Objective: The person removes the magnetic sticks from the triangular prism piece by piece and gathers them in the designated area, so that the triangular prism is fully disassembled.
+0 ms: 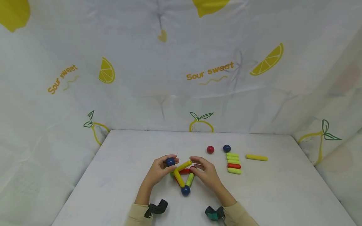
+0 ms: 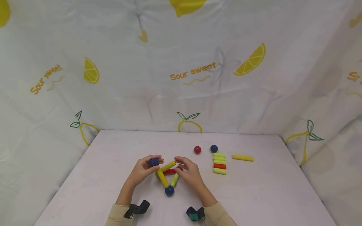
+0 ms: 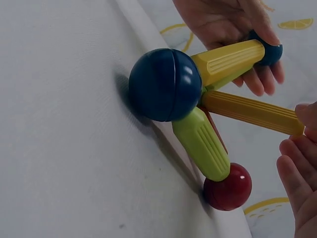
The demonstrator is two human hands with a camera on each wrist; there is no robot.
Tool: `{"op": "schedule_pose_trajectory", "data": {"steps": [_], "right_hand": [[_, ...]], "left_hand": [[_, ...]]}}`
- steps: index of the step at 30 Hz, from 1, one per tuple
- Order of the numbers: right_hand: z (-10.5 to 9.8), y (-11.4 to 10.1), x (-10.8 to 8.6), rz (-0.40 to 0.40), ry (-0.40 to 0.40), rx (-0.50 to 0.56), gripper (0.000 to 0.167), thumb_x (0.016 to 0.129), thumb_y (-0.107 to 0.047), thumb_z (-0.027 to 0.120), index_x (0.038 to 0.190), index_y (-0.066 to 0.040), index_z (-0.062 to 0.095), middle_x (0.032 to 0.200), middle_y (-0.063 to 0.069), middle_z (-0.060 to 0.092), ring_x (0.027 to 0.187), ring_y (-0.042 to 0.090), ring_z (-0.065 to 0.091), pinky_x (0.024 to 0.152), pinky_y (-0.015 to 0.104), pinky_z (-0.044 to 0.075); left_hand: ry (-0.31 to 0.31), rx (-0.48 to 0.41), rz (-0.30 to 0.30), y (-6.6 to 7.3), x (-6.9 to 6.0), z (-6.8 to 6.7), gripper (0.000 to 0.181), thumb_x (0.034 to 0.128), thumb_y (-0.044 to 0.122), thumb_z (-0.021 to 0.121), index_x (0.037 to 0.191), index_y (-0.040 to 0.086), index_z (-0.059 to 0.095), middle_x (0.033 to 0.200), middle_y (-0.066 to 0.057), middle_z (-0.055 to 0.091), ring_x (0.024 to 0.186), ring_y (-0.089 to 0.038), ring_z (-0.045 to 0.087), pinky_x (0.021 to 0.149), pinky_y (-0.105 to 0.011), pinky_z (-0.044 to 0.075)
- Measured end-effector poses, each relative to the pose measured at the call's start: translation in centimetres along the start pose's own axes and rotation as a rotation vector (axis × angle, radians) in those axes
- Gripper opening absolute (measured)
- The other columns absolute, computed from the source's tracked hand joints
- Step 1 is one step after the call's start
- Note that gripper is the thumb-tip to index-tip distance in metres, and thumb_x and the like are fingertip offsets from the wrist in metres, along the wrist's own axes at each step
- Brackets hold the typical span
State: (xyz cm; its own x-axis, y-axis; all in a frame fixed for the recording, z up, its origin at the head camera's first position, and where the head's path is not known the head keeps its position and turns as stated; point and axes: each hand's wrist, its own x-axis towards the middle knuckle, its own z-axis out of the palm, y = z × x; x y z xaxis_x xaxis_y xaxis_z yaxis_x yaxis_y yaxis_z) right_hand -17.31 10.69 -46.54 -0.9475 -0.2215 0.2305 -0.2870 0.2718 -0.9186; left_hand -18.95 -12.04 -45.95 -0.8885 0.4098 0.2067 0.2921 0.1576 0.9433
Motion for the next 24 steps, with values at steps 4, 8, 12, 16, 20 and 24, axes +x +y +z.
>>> {"op": "schedule_pose_trajectory", "data": {"steps": [4, 8, 12, 16, 20, 24], "right_hand": [[0.9, 1.7, 0.7, -0.016, -0.003, -0.017, 0.036, 0.087, 0.000, 0.064, 0.122, 0.002, 0.058, 0.123, 0.017, 0.062, 0.114, 0.029, 0.060, 0.092, 0.038, 0.050], [1.2, 2.5, 0.9, -0.033, 0.025, -0.064, 0.030, 0.085, -0.005, 0.068, 0.114, -0.006, 0.063, 0.113, 0.009, 0.066, 0.105, 0.023, 0.064, 0.086, 0.030, 0.054], [1.4, 2.6, 0.9, -0.057, 0.066, -0.111, 0.024, 0.083, -0.006, 0.071, 0.105, -0.012, 0.066, 0.104, 0.002, 0.068, 0.096, 0.017, 0.067, 0.080, 0.023, 0.055], [1.7, 2.7, 0.7, -0.111, 0.113, -0.160, 0.023, 0.081, -0.003, 0.072, 0.103, -0.010, 0.066, 0.101, 0.002, 0.069, 0.093, 0.014, 0.068, 0.077, 0.022, 0.055], [2.1, 3.0, 0.5, -0.150, 0.163, -0.198, 0.023, 0.080, -0.004, 0.073, 0.101, -0.007, 0.066, 0.099, 0.003, 0.069, 0.092, 0.013, 0.069, 0.076, 0.021, 0.055], [2.1, 3.4, 0.2, -0.124, 0.245, -0.189, 0.023, 0.079, -0.004, 0.074, 0.100, -0.007, 0.065, 0.097, 0.004, 0.069, 0.089, 0.013, 0.069, 0.075, 0.022, 0.055]], "left_hand": [[-0.001, -0.002, 0.012, 0.0, 0.0, 0.0, 0.036, 0.0898, 0.003, 0.061, 0.125, -0.002, 0.055, 0.119, -0.025, 0.062, 0.113, -0.038, 0.059, 0.093, -0.017, 0.047], [-0.003, -0.007, 0.021, 0.0, 0.0, -0.1, 0.036, 0.0896, 0.003, 0.062, 0.125, -0.003, 0.055, 0.118, -0.026, 0.062, 0.112, -0.039, 0.058, 0.092, -0.016, 0.046], [-0.004, -0.004, 0.031, 0.0, 0.0, -0.1, 0.037, 0.0894, 0.003, 0.062, 0.125, -0.003, 0.054, 0.118, -0.026, 0.062, 0.111, -0.039, 0.059, 0.092, -0.015, 0.046], [-0.006, -0.004, 0.040, 0.0, 0.0, -0.1, 0.038, 0.0895, 0.002, 0.061, 0.126, -0.003, 0.054, 0.118, -0.026, 0.062, 0.111, -0.039, 0.059, 0.092, -0.016, 0.046], [-0.008, -0.002, 0.034, 0.0, 0.0, -0.1, 0.037, 0.0897, 0.001, 0.061, 0.126, -0.003, 0.054, 0.119, -0.025, 0.062, 0.112, -0.038, 0.059, 0.092, -0.016, 0.046], [-0.004, 0.013, 0.007, 0.1, 0.0, -0.2, 0.038, 0.0896, 0.001, 0.061, 0.127, -0.001, 0.054, 0.120, -0.022, 0.063, 0.113, -0.036, 0.059, 0.094, -0.019, 0.047]]}}
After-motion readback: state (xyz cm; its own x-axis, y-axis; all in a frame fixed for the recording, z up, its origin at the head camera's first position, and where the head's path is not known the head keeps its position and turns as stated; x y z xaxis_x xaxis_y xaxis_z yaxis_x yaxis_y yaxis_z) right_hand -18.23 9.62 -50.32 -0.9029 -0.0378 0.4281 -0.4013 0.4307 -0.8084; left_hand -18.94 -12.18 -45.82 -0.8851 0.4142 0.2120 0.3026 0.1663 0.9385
